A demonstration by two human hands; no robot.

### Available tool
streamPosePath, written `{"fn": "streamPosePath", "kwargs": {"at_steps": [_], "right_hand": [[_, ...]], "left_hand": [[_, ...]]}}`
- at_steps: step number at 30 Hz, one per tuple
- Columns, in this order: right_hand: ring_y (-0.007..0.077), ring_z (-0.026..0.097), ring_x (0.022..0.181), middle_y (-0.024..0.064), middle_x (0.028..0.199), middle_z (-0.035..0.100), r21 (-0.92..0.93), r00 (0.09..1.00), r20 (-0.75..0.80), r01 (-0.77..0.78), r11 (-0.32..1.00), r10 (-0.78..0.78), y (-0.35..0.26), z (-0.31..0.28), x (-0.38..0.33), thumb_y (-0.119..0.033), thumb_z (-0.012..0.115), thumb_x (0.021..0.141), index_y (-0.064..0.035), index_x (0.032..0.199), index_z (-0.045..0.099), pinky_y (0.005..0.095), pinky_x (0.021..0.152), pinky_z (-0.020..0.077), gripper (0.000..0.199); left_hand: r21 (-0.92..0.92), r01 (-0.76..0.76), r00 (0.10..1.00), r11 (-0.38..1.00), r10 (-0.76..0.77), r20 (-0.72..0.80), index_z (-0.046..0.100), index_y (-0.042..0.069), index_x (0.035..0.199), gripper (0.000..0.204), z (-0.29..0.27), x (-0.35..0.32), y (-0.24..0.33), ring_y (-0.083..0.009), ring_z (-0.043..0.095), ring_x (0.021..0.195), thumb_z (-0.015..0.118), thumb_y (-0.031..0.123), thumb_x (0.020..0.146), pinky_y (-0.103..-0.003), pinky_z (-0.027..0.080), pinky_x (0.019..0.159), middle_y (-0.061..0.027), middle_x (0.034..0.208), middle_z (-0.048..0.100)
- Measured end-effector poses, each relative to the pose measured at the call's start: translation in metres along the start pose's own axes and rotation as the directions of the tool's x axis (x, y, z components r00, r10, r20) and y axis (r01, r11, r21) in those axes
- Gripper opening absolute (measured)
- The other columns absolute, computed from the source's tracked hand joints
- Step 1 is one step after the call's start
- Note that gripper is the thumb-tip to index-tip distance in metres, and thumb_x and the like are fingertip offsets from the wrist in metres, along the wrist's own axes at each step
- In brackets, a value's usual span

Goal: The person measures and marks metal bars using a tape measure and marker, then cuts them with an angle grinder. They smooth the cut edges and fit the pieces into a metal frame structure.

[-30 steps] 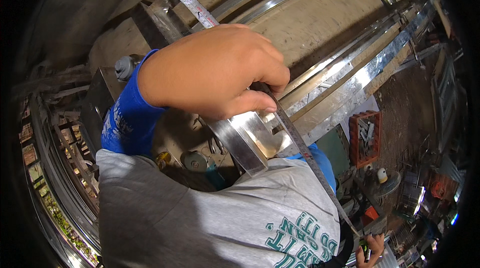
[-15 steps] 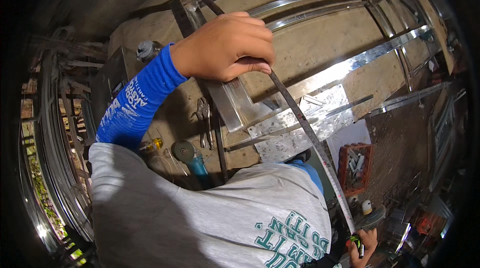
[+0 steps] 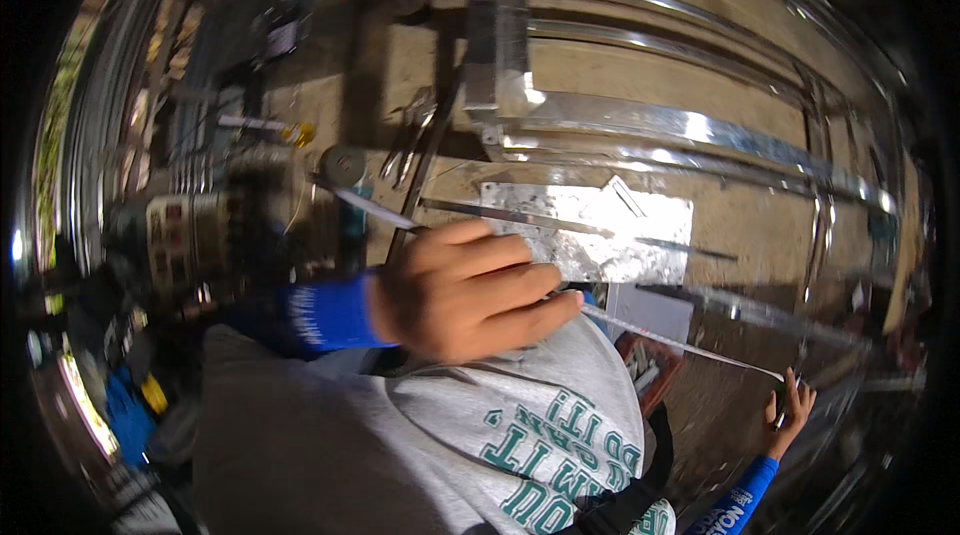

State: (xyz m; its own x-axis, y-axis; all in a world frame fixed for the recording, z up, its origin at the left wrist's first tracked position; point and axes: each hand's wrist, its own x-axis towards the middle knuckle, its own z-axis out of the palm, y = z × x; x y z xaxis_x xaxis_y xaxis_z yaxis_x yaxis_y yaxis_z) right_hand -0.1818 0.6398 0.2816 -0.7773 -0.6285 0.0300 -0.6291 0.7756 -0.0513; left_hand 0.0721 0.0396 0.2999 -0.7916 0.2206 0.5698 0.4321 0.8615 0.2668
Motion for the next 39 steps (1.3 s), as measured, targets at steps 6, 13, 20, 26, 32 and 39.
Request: {"fn": "streamPosePath", "kwargs": {"at_steps": [6,13,20,26,32,39], "right_hand": [[0.0462,0.058,0.121,0.0223,0.120,0.066,-0.053,0.954,0.190,0.246,0.968,-0.233,0.114,0.090,0.102,-0.012,0.078,0.072,-0.0178,0.137,0.073,0.0555,0.116,0.0415,0.065],[0.0394,0.058,0.101,0.0195,0.108,0.068,0.189,0.850,0.225,0.442,0.877,-0.477,0.073,0.162,0.203,-0.009,0.079,0.069,-0.0077,0.124,0.077,0.0486,0.091,0.0510,0.054],[0.0387,0.059,0.101,0.0179,0.105,0.068,0.278,0.811,0.232,0.474,0.835,-0.538,0.052,0.194,0.222,-0.009,0.081,0.070,-0.0103,0.124,0.079,0.0485,0.090,0.0523,0.055],[0.0396,0.059,0.103,0.0189,0.110,0.069,0.282,0.813,0.261,0.452,0.847,-0.520,0.051,0.197,0.220,-0.010,0.083,0.074,-0.0137,0.130,0.077,0.0496,0.096,0.0515,0.056],[0.0412,0.059,0.106,0.0192,0.113,0.069,0.240,0.814,0.200,0.499,0.833,-0.545,0.065,0.218,0.216,-0.019,0.083,0.081,-0.0192,0.138,0.072,0.0507,0.097,0.0498,0.058],[0.0388,0.059,0.107,0.0172,0.118,0.069,0.180,0.884,0.216,0.382,0.907,-0.415,0.088,0.246,0.219,-0.019,0.083,0.084,-0.0201,0.139,0.071,0.0484,0.096,0.0501,0.057]], "left_hand": [[-0.175,0.490,0.867,0.854,-0.498,-0.002,0.081,0.028,0.123,0.045,0.232,-0.115,0.001,-0.0232,0.064,0.095,0.072,0.004,0.086,-0.038,0.053,0.083,-0.0010,0.099,0.067],[0.127,0.677,0.735,0.725,-0.674,-0.073,0.083,0.029,0.120,0.036,0.304,-0.155,-0.047,-0.0231,0.061,0.107,0.078,0.016,0.087,-0.043,0.045,0.099,0.0008,0.099,0.067],[0.106,0.745,0.662,0.659,-0.750,0.008,0.083,0.023,0.118,0.029,0.264,-0.159,-0.047,-0.0277,0.062,0.108,0.078,0.017,0.090,-0.042,0.047,0.102,-0.0027,0.108,0.071],[0.127,0.757,0.646,0.640,-0.764,-0.001,0.082,0.020,0.117,0.028,0.272,-0.168,-0.046,-0.0288,0.063,0.113,0.079,0.018,0.089,-0.042,0.049,0.101,-0.0035,0.110,0.072],[0.077,0.789,0.609,0.610,-0.792,0.036,0.079,0.011,0.112,0.026,0.276,-0.159,-0.045,-0.0319,0.064,0.117,0.081,0.020,0.088,-0.045,0.049,0.103,-0.0080,0.114,0.073],[0.095,0.774,0.613,0.627,-0.778,0.136,0.077,0.010,0.116,0.032,0.297,-0.131,-0.037,-0.0324,0.063,0.117,0.082,0.029,0.090,-0.045,0.048,0.104,-0.0082,0.116,0.072]]}}
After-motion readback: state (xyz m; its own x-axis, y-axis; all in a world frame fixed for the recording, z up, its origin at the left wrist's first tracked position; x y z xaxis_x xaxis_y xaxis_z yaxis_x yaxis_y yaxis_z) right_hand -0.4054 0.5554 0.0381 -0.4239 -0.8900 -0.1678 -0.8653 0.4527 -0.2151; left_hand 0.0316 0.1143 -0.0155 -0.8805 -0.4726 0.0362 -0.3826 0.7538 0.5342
